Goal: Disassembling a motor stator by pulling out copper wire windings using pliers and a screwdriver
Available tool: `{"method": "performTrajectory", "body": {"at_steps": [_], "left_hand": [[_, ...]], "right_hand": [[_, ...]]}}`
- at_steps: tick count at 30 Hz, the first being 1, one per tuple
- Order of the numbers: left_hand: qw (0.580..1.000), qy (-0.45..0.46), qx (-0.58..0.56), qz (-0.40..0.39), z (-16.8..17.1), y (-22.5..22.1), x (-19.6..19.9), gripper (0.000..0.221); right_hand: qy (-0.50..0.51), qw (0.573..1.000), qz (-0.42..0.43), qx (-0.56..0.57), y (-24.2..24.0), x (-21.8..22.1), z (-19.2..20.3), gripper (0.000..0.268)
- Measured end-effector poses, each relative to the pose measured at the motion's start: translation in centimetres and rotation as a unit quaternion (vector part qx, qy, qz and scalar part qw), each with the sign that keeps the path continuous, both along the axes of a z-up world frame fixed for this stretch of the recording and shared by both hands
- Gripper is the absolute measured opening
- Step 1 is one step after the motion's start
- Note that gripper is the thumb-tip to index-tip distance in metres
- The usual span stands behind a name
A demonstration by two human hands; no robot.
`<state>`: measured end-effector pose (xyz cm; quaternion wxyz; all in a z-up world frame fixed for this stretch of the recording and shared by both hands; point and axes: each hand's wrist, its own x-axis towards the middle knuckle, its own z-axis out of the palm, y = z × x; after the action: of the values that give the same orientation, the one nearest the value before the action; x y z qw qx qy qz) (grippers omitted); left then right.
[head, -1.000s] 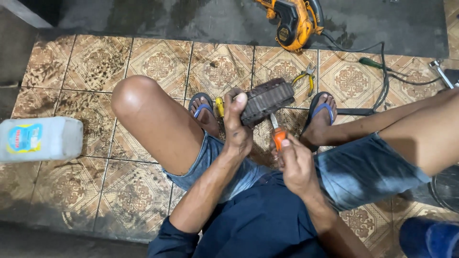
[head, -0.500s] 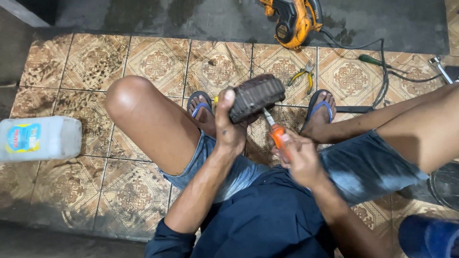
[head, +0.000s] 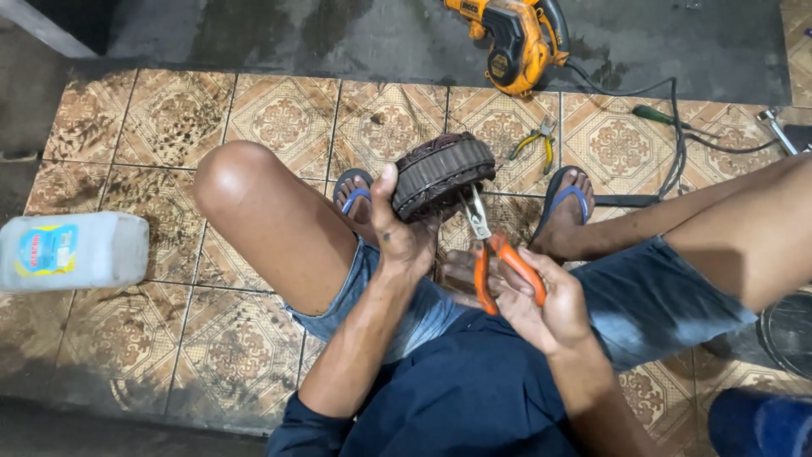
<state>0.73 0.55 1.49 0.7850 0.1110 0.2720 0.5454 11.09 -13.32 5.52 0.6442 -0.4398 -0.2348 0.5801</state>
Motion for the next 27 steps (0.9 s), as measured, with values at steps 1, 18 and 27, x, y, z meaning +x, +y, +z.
{"method": "performTrajectory", "body": {"at_steps": [1,18,27], "left_hand": [[1.000,-0.001,0.001,-0.001,-0.2,0.2,0.0,0.051],[0.966,0.158,0.204,-0.021,-1.4,-0.2,0.6,0.052],[0.969,0.158,0.190,-0.003,-0.8,-0.2,0.1,0.051]], "right_hand": [[-0.001,1.000,-0.001,0.001,-0.1,0.0,0.3,0.036],[-0.282,0.956,-0.081,-0.008,0.0,-0.5,-0.5,0.058],[-0.616,0.776,-0.064,0.118,0.3,1.1,-4.2,0.042]]}}
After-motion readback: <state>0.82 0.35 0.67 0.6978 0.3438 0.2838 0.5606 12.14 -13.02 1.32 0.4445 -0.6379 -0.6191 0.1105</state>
